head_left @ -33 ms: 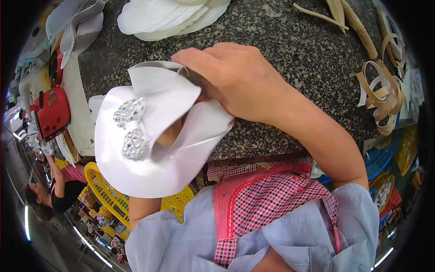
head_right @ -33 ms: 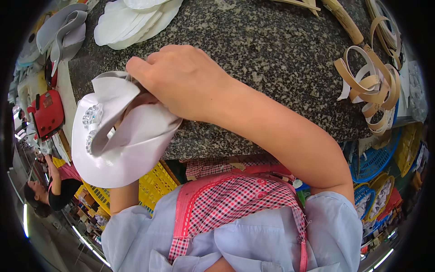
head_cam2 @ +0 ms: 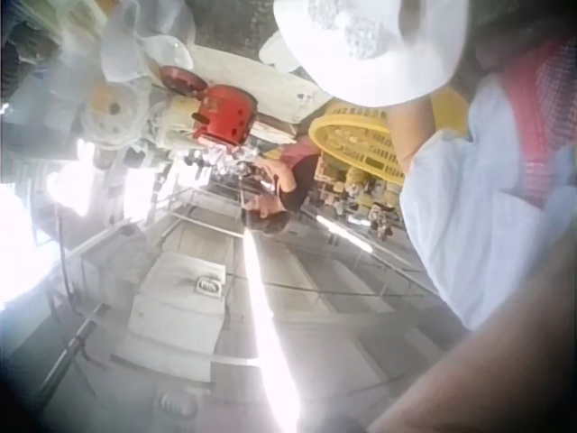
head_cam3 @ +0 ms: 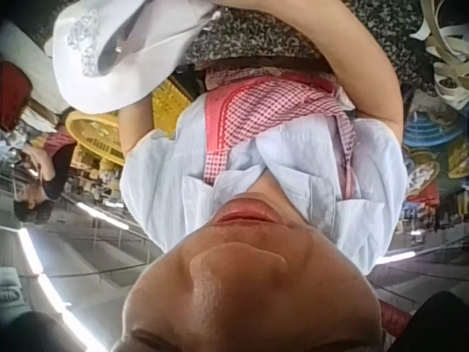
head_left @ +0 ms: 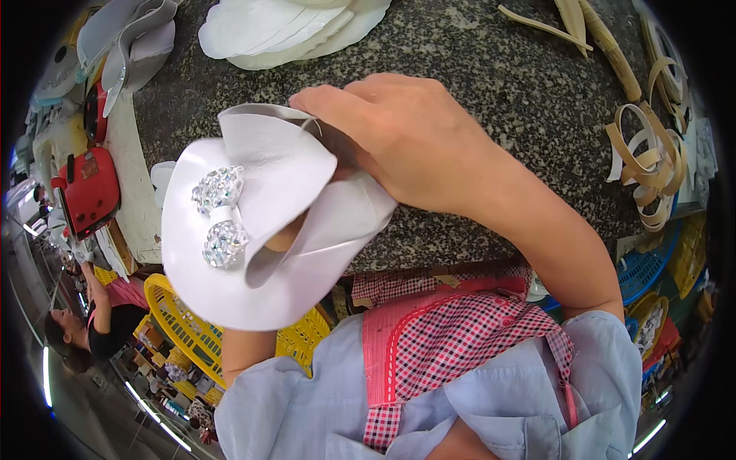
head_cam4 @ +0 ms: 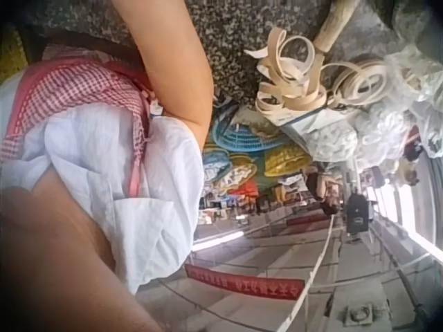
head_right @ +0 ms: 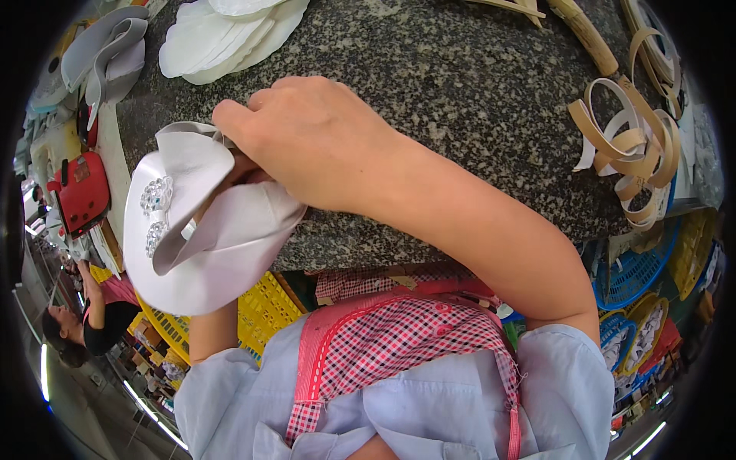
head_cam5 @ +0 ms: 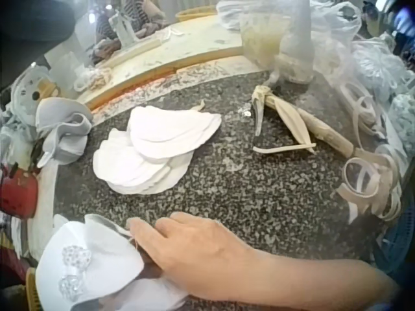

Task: The person assembles and finishes white shoes by gluing shoe uppers, shoe linings, and other shoe components together, then attaches decorative bows and hammers components into place.

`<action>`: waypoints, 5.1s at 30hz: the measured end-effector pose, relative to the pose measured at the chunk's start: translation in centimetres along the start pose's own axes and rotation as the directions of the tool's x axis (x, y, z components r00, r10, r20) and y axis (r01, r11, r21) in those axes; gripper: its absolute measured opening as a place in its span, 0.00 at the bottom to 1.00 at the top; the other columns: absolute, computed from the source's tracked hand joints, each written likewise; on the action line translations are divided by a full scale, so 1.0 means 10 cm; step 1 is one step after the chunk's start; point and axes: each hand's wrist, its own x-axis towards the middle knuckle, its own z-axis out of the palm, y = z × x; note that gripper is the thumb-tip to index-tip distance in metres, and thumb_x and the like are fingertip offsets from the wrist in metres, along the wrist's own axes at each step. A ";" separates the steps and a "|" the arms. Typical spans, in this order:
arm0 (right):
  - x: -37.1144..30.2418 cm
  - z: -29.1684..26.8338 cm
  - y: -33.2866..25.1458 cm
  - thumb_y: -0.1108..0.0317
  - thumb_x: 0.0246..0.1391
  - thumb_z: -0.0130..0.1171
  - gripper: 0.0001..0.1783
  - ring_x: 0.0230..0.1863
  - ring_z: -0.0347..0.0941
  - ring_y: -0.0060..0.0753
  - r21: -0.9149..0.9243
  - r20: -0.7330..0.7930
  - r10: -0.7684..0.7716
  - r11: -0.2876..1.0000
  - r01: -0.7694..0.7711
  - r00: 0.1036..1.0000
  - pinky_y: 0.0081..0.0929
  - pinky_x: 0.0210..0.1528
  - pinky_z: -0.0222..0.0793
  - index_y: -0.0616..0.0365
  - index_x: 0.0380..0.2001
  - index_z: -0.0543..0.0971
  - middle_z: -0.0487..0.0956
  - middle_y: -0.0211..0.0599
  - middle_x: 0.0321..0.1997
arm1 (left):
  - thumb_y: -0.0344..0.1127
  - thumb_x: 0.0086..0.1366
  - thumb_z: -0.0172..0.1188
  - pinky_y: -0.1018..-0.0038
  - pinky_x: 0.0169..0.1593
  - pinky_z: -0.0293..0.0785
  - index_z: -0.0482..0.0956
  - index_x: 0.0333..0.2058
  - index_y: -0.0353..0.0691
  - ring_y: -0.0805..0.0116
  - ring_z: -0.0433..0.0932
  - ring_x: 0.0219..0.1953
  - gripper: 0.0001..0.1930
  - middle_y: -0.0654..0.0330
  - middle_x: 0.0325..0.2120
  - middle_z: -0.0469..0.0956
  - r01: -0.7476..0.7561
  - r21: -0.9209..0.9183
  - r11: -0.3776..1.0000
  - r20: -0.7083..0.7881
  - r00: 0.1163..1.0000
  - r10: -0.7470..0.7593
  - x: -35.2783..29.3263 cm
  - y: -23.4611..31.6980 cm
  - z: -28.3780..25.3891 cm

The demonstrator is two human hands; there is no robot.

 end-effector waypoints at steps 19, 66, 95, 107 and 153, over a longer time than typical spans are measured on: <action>0.05 -0.20 0.09 0.75 0.39 0.57 0.23 0.32 0.75 0.41 -0.008 0.218 0.214 0.976 -0.218 0.952 0.27 0.36 0.70 0.59 0.44 0.71 0.77 0.45 0.33 | 0.38 0.56 0.54 0.68 0.53 0.63 0.65 0.49 0.37 0.61 0.68 0.49 0.23 0.56 0.46 0.68 -0.143 -0.176 0.974 -0.038 0.990 0.138 0.21 -0.40 -0.04; -0.47 -0.40 -0.09 0.65 0.41 0.48 0.11 0.41 0.66 0.28 -0.555 0.376 -0.186 0.740 0.381 0.908 0.24 0.43 0.59 0.55 0.30 0.70 0.72 0.37 0.42 | 0.21 0.42 0.54 0.69 0.42 0.72 0.74 0.38 0.33 0.60 0.74 0.39 0.18 0.55 0.39 0.75 -0.262 0.420 0.869 0.014 0.959 0.283 0.13 0.24 0.15; -0.40 -0.37 0.21 0.70 0.36 0.53 0.07 0.30 0.69 0.28 -0.367 0.127 -0.373 0.843 0.392 0.919 0.25 0.33 0.62 0.54 0.23 0.67 0.71 0.29 0.22 | 0.30 0.46 0.53 0.76 0.32 0.74 0.71 0.33 0.39 0.70 0.72 0.34 0.12 0.64 0.33 0.75 -0.241 0.481 0.843 0.175 0.969 0.177 0.40 0.39 0.08; -0.28 -1.62 0.57 0.70 0.41 0.59 0.11 0.32 0.73 0.39 -0.518 -0.235 -0.082 0.854 -0.053 0.969 0.31 0.34 0.67 0.57 0.33 0.74 0.76 0.35 0.31 | 0.22 0.41 0.51 0.69 0.37 0.72 0.72 0.36 0.35 0.59 0.73 0.33 0.18 0.56 0.33 0.75 -0.268 0.418 0.868 0.197 0.960 0.201 0.36 0.48 0.02; -0.21 -0.94 -0.53 0.62 0.51 0.51 0.15 0.23 0.71 0.56 -0.351 0.345 0.210 0.933 -0.082 0.915 0.43 0.24 0.66 0.64 0.31 0.65 0.73 0.52 0.19 | 0.33 0.45 0.53 0.70 0.41 0.67 0.73 0.26 0.42 0.71 0.70 0.29 0.07 0.66 0.20 0.68 -0.285 0.653 0.701 -0.016 0.921 0.389 0.26 0.45 0.23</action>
